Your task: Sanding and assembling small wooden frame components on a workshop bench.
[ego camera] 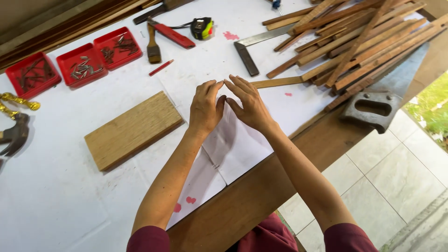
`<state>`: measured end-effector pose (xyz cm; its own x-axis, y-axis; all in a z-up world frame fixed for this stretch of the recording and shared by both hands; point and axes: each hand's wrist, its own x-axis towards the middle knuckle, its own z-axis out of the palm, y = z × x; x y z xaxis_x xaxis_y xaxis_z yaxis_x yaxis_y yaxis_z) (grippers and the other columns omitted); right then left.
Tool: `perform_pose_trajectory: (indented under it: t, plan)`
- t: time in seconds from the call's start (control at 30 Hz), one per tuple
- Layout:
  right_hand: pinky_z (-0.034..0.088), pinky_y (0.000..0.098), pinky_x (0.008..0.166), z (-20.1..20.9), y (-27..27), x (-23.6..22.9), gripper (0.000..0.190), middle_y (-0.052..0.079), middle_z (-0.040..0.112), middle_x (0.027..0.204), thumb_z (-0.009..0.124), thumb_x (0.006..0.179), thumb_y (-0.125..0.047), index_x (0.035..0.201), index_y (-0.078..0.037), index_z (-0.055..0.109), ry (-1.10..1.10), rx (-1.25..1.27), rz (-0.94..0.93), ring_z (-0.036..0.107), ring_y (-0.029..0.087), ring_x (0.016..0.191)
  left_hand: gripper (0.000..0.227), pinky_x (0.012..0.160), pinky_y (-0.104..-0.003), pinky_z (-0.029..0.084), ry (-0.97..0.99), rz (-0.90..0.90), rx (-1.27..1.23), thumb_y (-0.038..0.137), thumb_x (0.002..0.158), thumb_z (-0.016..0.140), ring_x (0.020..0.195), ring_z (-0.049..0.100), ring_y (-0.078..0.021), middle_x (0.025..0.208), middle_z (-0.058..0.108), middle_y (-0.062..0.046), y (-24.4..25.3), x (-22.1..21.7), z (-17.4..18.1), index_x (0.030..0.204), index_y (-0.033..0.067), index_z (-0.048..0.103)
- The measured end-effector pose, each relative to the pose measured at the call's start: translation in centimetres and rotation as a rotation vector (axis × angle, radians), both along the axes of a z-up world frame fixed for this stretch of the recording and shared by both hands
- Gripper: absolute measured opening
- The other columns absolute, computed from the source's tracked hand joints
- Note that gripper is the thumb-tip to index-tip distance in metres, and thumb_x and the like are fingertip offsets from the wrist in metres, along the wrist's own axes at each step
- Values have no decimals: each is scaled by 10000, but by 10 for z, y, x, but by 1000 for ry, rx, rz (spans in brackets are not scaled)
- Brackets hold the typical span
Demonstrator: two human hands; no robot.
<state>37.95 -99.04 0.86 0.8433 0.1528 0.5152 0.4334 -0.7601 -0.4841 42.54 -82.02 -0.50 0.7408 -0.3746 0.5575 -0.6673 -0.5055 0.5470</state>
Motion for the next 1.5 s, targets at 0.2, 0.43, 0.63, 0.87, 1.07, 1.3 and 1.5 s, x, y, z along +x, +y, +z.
perform_pose_trajectory:
  t: [0.2, 0.43, 0.63, 0.87, 1.07, 1.3, 1.5]
  plan:
    - [415, 486, 1159, 4, -68, -6, 595, 167, 572, 1487, 772, 900, -71, 1458, -78, 568, -19, -15, -140, 501, 370, 1415, 395, 958, -407, 547, 24, -147, -17, 23, 896, 727, 1169, 602, -315, 1265, 623, -113, -77, 15, 9, 1280, 34, 630]
    - [425, 481, 1169, 20, -149, -7, 587, 179, 583, 1476, 773, 882, -30, 1438, -48, 587, -68, -23, -257, 505, 377, 1417, 370, 957, -420, 539, 2, -302, -59, 24, 910, 722, 1165, 608, -322, 1260, 625, -117, -171, 38, 19, 1267, 32, 625]
    - [438, 460, 1175, 29, -210, -7, 563, 192, 583, 1481, 749, 881, -3, 1421, -10, 591, -97, -53, -325, 517, 369, 1415, 388, 976, -422, 543, -2, -401, -81, 3, 891, 695, 1173, 623, -331, 1255, 640, -119, -243, 51, 26, 1270, 44, 624]
    - [413, 464, 1180, 27, -272, -12, 565, 202, 577, 1476, 721, 860, -5, 1410, 12, 594, -76, -73, -432, 507, 370, 1413, 354, 948, -438, 544, 36, -465, -35, 36, 927, 655, 1139, 636, -343, 1199, 658, -142, -313, 56, 26, 1280, 42, 624]
    - [406, 468, 1190, 14, -313, -8, 502, 196, 578, 1488, 647, 911, -14, 1411, -2, 604, -46, -96, -471, 502, 369, 1426, 337, 970, -455, 533, 28, -499, 50, 54, 943, 635, 1166, 621, -353, 1197, 670, -146, -356, 73, 15, 1280, 62, 645]
    - [384, 501, 1166, 4, -332, 3, 400, 201, 565, 1482, 634, 989, -100, 1384, -39, 629, 62, -133, -492, 471, 392, 1418, 421, 942, -484, 510, 99, -141, 461, 223, 851, 767, 1218, 533, -392, 1275, 593, -193, -385, 111, 9, 1199, 29, 631]
    - [380, 490, 1186, 1, -340, 7, 395, 187, 571, 1486, 590, 1004, -65, 1397, -49, 630, 112, -84, -453, 457, 386, 1437, 402, 980, -443, 503, 188, -324, 236, 72, 808, 782, 1156, 589, -349, 1189, 657, -161, -392, 137, -11, 1202, 100, 708]
